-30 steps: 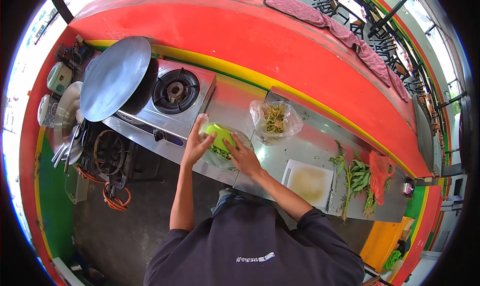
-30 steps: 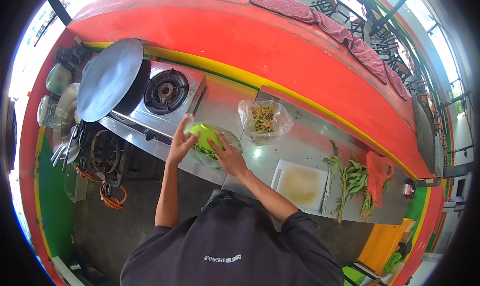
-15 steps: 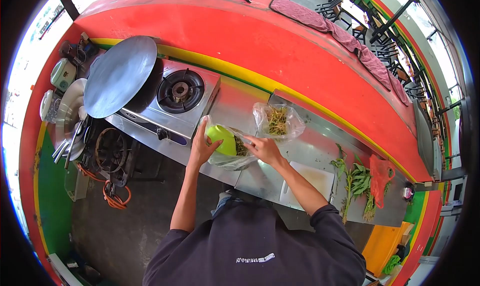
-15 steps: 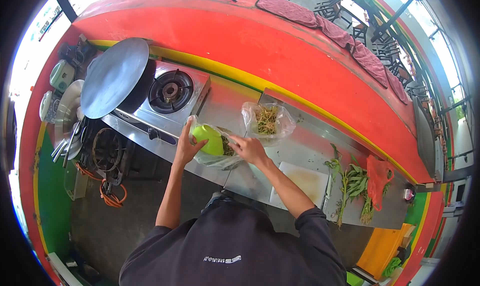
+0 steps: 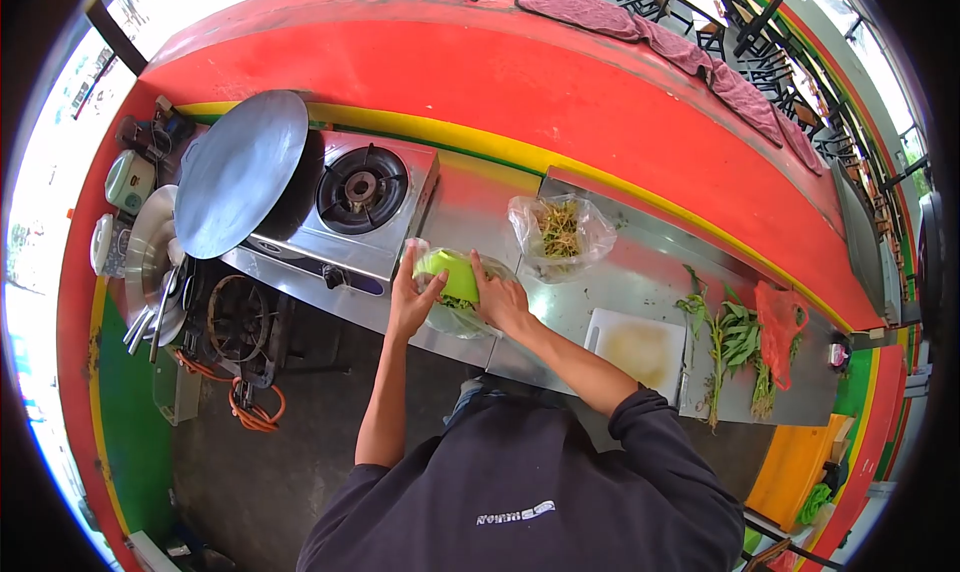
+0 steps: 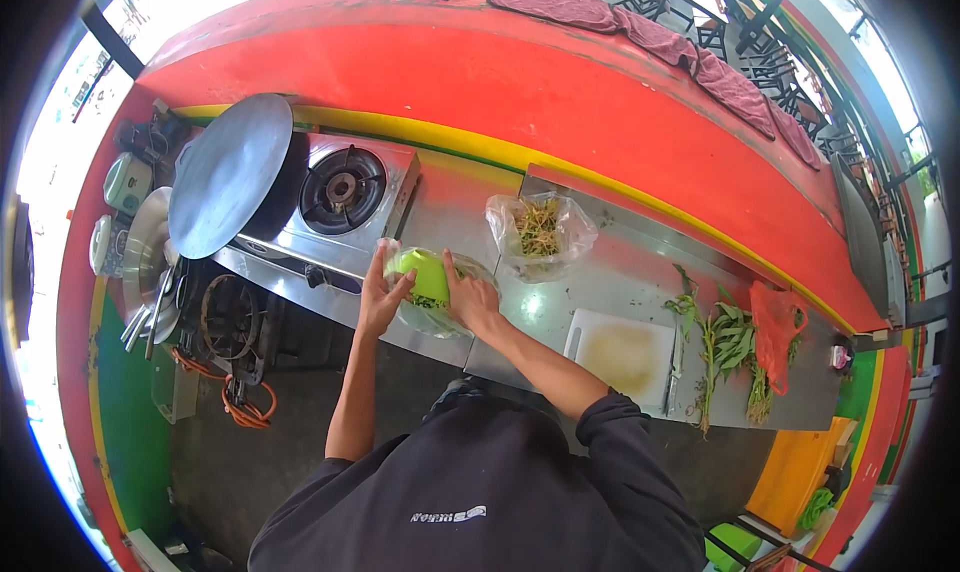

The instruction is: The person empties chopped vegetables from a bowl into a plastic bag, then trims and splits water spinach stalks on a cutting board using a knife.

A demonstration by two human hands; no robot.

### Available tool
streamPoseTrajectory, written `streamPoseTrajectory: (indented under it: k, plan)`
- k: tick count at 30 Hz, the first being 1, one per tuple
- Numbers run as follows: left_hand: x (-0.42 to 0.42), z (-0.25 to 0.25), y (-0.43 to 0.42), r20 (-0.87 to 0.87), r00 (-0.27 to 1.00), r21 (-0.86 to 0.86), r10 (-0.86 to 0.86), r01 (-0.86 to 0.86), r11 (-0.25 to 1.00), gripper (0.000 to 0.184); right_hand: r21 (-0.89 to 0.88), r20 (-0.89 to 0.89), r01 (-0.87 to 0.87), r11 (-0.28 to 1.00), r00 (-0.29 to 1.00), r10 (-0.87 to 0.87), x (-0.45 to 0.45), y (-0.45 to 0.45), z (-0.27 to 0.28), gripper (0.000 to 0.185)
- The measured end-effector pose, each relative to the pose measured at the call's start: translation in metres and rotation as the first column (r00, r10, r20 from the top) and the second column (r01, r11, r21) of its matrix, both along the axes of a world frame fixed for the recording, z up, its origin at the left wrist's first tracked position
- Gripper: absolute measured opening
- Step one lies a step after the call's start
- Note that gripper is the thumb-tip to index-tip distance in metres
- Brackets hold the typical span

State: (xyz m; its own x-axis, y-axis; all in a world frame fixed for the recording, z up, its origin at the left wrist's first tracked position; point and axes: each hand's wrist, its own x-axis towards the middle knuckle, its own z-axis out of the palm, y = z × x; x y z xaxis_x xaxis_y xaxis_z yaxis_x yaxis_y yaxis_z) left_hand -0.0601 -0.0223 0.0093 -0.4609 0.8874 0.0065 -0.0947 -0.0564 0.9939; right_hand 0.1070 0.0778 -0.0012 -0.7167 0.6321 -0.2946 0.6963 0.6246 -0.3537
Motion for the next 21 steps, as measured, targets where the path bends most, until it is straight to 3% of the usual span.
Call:
streamPoseTrajectory:
  k: [2, 5, 8, 11, 15, 17, 21]
  plan:
    - [0.001, 0.005, 0.002, 0.013, 1.0, 0.004, -0.02, 0.02, 1.0, 0.079, 0.065, -0.014, 0.075, 0.995, 0.997, -0.074, 0.0, 0.006, -0.024, 0.094]
    - [0.0, 0.021, 0.0, 0.032, 0.999, 0.031, -0.005, 0.004, 1.0, 0.071, 0.154, -0.119, 0.042, 0.987, 0.993, -0.024, 0.01, 0.014, -0.04, 0.098]
    - [-0.009, 0.029, -0.005, 0.097, 0.995, 0.061, 0.039, -0.045, 0.997, 0.06, 0.208, -0.225, 0.062, 0.976, 0.974, -0.014, 0.022, 0.01, -0.014, 0.093]
    - [-0.016, 0.024, -0.012, 0.18, 0.983, 0.077, 0.045, -0.06, 0.995, 0.053, 0.179, -0.323, 0.124, 0.976, 0.945, -0.061, 0.029, 0.01, -0.011, 0.093]
    - [-0.012, 0.021, -0.01, 0.218, 0.973, 0.112, 0.071, -0.098, 0.989, 0.05, 0.18, -0.271, 0.098, 0.979, 0.961, -0.047, 0.032, 0.019, -0.019, 0.09]
    - [-0.015, 0.023, -0.01, 0.22, 0.972, 0.129, 0.088, -0.119, 0.984, 0.048, 0.047, -0.424, 0.122, 0.991, 0.901, -0.091, 0.036, 0.013, -0.013, 0.091]
    - [-0.015, 0.018, -0.014, 0.226, 0.97, 0.13, 0.091, -0.123, 0.984, 0.046, 0.095, -0.345, 0.047, 0.994, 0.939, -0.011, 0.035, 0.003, -0.007, 0.088]
